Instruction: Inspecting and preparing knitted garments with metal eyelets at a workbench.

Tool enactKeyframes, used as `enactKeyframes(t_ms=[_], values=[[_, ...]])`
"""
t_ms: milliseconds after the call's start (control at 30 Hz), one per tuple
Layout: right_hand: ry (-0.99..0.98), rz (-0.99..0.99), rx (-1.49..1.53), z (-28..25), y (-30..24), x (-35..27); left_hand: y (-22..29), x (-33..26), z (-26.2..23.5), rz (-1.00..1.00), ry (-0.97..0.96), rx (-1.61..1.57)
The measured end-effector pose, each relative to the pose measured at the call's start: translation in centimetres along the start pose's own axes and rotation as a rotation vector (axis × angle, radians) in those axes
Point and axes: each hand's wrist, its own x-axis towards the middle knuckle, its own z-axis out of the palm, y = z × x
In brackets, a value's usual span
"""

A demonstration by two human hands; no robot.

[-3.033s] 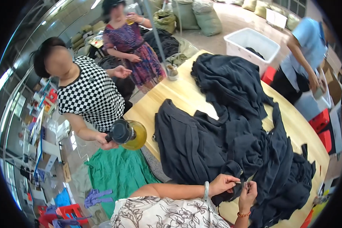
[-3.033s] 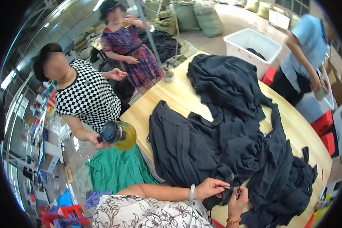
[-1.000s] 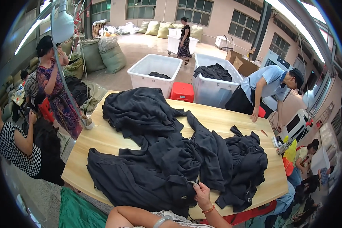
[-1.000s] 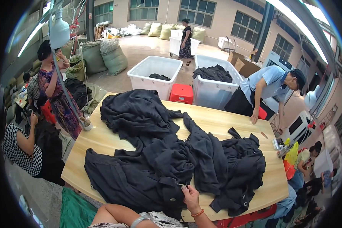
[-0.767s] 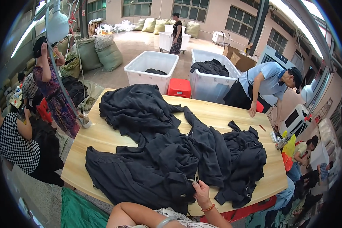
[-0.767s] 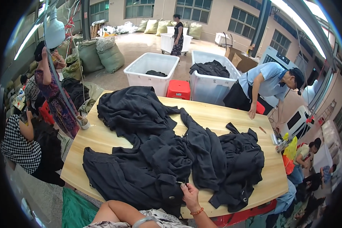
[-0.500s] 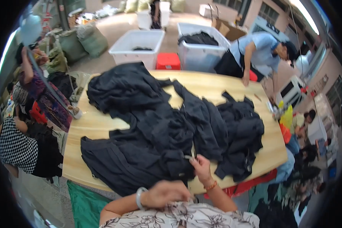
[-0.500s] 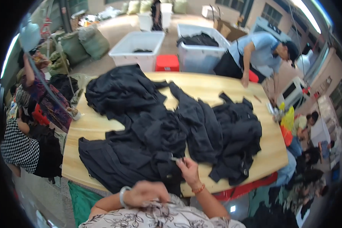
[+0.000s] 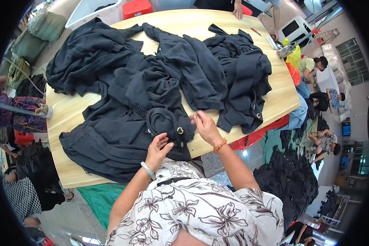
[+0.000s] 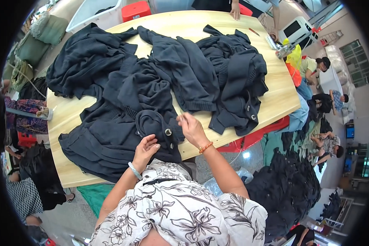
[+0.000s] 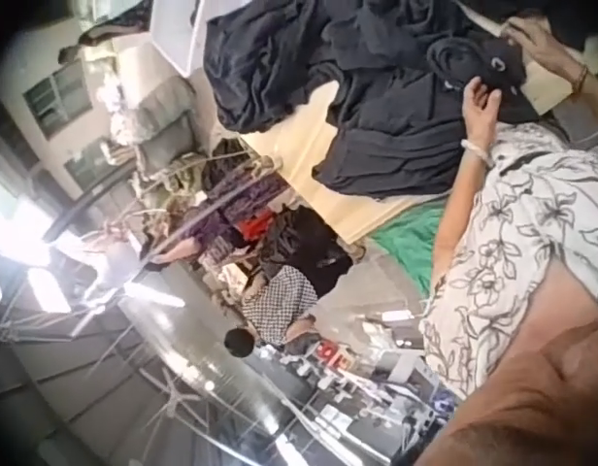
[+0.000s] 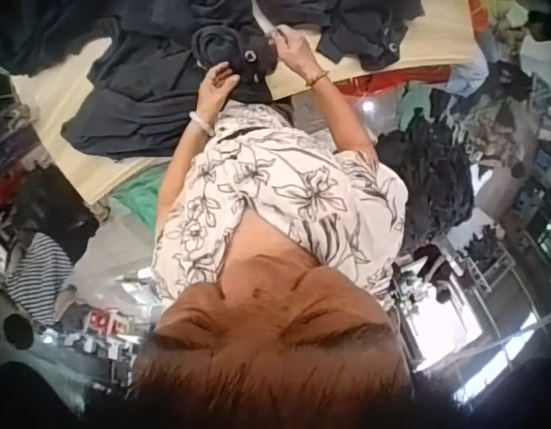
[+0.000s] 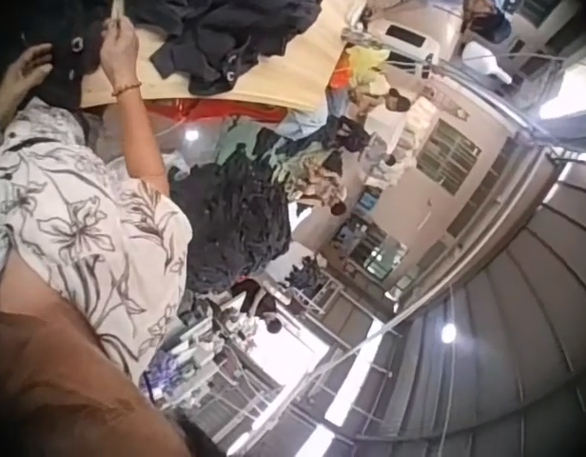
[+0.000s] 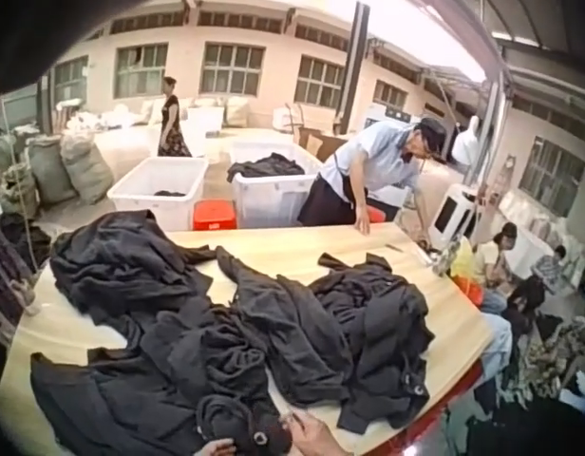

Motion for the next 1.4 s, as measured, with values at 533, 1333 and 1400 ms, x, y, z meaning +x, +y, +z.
enactKeyframes(t_ms=[533,1333,1400], values=[[0.129,-0.159,-0.099,2.3,0.2,-6.4,2.6,1.6,3.0,-0.321,-0.223,-0.053],[0.042,-0.516,-0.078,-0.3,-13.7,-3.2,13.2,-3.1,2.9,0.142,-0.250,-0.724],[0.013,-0.508,-0.099,-0.3,-13.5,-3.1,13.1,-3.0,3.0,0.128,-0.253,-0.709]])
